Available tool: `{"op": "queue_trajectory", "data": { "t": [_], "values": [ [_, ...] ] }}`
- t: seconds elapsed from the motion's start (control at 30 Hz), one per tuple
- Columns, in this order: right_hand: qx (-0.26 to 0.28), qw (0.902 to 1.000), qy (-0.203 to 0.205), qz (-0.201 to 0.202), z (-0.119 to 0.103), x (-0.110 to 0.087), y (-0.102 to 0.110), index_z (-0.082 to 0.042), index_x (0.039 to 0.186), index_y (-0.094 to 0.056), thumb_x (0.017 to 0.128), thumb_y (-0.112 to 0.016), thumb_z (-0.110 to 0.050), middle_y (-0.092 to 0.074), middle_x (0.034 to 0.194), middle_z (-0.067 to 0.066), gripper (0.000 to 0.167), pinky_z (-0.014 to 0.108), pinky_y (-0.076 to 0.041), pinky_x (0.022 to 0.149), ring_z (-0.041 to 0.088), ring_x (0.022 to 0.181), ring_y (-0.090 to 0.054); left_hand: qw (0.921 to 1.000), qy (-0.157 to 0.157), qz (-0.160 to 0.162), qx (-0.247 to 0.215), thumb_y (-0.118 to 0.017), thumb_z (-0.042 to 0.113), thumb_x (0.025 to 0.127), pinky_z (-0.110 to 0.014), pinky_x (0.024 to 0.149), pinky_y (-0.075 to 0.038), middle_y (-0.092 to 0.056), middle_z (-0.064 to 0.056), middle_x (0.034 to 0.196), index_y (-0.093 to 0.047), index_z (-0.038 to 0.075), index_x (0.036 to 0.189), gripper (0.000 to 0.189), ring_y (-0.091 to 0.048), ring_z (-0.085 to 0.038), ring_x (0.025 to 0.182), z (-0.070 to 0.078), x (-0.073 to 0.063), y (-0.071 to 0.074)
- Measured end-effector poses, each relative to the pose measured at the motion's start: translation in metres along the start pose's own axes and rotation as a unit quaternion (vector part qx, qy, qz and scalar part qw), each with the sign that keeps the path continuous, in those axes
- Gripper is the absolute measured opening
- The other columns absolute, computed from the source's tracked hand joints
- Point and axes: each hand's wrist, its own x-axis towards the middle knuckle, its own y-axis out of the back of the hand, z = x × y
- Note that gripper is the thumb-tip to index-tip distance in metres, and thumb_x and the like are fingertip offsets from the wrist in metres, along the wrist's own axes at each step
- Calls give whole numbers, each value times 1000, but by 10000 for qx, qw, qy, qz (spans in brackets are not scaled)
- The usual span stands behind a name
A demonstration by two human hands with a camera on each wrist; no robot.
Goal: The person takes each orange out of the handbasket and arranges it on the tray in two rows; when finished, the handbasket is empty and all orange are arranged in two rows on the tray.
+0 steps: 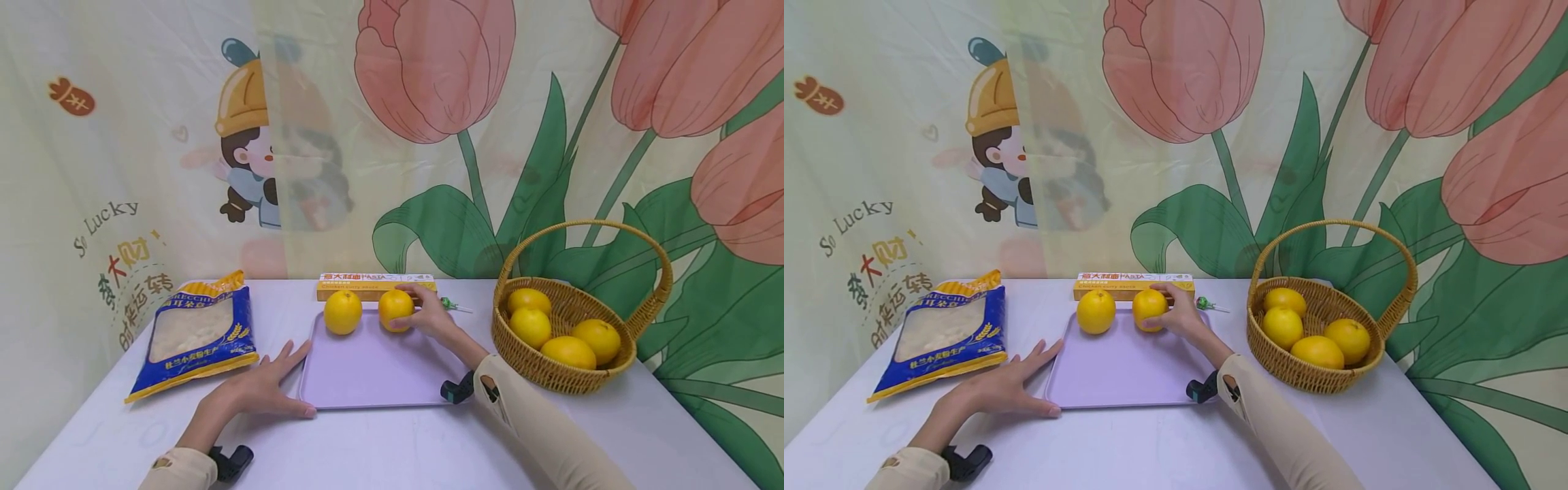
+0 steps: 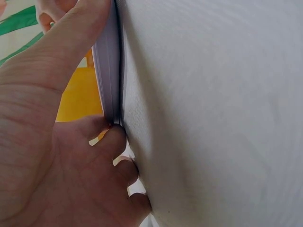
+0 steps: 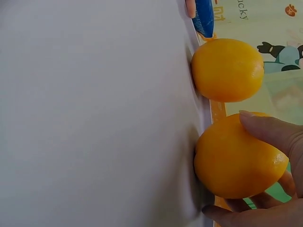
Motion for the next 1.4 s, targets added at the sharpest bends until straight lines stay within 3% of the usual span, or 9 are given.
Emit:
{"op": "queue_trajectory", "data": {
  "t": [0.37, 0.8, 1.07, 1.4],
  "values": [
    [71, 9999, 64, -131, 3, 2, 0, -11, 149, -62, 77, -98, -6, -67, 144, 13, 80, 55, -51, 113, 36, 126, -63, 9999, 121, -65, 29, -90, 59, 81, -88, 115, -17, -9, -37, 174, -24, 14, 173, 122, -10, -76, 149, 2, 2, 1],
    [179, 9981, 580, -62, -7, -10, 24, -3, 156, -52, 90, -90, -20, -56, 157, 25, 78, 58, -45, 120, 43, 142, -57, 10000, 54, -37, 7, -90, 60, 81, -89, 114, -17, -9, -37, 173, -24, 14, 173, 123, -10, -77, 148, 1, 2, -1],
    [132, 9958, 909, 43, -22, -32, 44, -7, 160, -50, 94, -87, -22, -52, 163, 17, 77, 52, -39, 126, 36, 153, -47, 9999, 91, -105, 57, -89, 63, 80, -89, 114, -16, -9, -38, 173, -23, 14, 173, 124, -10, -78, 147, 0, 3, 1],
    [355, 9890, 1263, -679, -49, -72, 80, -7, 161, -46, 100, -79, -17, -48, 166, 16, 69, 55, -42, 122, 37, 154, -45, 9999, 23, -97, 92, -88, 62, 82, -89, 114, -16, -8, -39, 172, -22, 12, 173, 123, -10, -79, 145, 1, 2, 3]
  ]
}}
